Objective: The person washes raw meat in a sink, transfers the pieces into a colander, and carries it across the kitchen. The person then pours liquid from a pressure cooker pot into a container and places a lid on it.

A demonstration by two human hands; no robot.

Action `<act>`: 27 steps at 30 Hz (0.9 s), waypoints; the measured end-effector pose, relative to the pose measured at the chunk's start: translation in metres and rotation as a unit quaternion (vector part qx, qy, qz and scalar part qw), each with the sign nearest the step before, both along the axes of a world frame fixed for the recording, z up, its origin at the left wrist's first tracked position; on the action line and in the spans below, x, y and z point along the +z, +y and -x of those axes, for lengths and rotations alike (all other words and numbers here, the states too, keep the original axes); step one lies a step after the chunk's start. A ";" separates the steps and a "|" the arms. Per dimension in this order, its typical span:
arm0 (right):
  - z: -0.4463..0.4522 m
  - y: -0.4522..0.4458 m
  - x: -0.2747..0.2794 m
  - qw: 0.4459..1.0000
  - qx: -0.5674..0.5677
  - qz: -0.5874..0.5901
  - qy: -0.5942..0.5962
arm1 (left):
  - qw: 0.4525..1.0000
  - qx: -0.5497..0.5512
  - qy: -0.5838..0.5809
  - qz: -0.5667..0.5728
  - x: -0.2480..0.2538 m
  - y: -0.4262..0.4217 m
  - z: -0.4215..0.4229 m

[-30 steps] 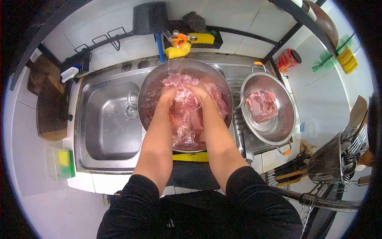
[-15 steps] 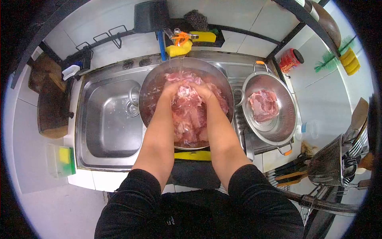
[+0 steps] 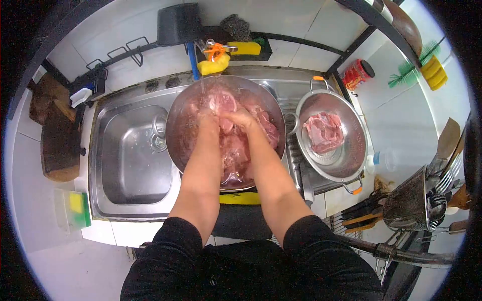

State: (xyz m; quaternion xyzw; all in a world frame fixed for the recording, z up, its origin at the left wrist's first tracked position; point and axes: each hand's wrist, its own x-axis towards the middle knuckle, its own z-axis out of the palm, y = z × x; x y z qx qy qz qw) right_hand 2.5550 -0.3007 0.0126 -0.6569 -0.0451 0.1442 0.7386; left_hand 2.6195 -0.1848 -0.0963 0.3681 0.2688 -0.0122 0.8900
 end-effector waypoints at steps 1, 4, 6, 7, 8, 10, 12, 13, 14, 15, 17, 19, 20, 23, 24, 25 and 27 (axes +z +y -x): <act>-0.006 -0.002 -0.010 1.000 0.001 -0.002 0.000 | 0.999 -0.011 0.020 0.025 -0.034 -0.002 -0.022; -0.012 0.003 -0.024 0.985 -0.106 0.080 0.112 | 0.986 -0.110 0.076 -0.099 0.009 0.007 0.009; -0.005 0.006 0.000 0.853 -0.171 0.468 0.155 | 0.964 -0.184 0.105 -0.164 0.030 0.016 0.026; -0.012 0.007 -0.009 0.857 -0.169 0.464 0.149 | 0.956 -0.209 0.113 -0.174 0.040 0.021 0.033; -0.023 0.007 -0.032 0.863 -0.192 0.458 0.089 | 0.956 -0.217 0.115 -0.163 0.049 0.027 0.038; -0.019 0.010 -0.023 0.866 -0.208 0.454 0.031 | 0.963 -0.219 0.112 -0.105 0.054 0.036 0.042; -0.008 0.009 0.028 0.884 -0.185 0.428 0.032 | 0.969 -0.226 0.104 -0.005 0.056 0.042 0.040; -0.011 0.006 0.035 0.889 -0.178 0.422 0.031 | 0.968 -0.227 0.102 0.000 0.071 0.039 0.045; -0.036 -0.001 0.014 0.922 -0.155 0.354 -0.026 | 0.967 -0.237 0.084 0.032 0.099 0.035 0.053; -0.049 -0.007 0.005 0.947 -0.129 0.282 -0.083 | 0.965 -0.246 0.066 0.064 0.116 0.033 0.058; -0.026 -0.016 0.069 0.940 -0.113 0.306 -0.099 | 0.972 -0.231 0.032 0.017 0.115 0.028 0.056; -0.007 -0.029 0.126 0.932 -0.104 0.330 -0.112 | 0.974 -0.222 -0.038 -0.001 0.115 0.019 0.052; -0.002 -0.039 0.141 0.913 -0.127 0.370 -0.117 | 0.973 -0.229 -0.038 0.003 0.113 0.014 0.049; 0.022 -0.076 0.181 0.874 -0.194 0.424 -0.137 | 0.947 -0.299 -0.020 -0.118 0.109 0.000 0.038; 0.032 -0.089 0.194 0.857 -0.228 0.436 -0.154 | 0.944 -0.308 -0.022 -0.116 0.099 -0.001 0.034; 0.043 -0.104 0.210 0.871 -0.237 0.409 -0.136 | 0.940 -0.304 -0.002 -0.157 0.088 -0.004 0.031; 0.063 -0.136 0.239 0.853 -0.282 0.416 -0.140 | 0.917 -0.325 0.032 -0.228 0.071 -0.007 0.030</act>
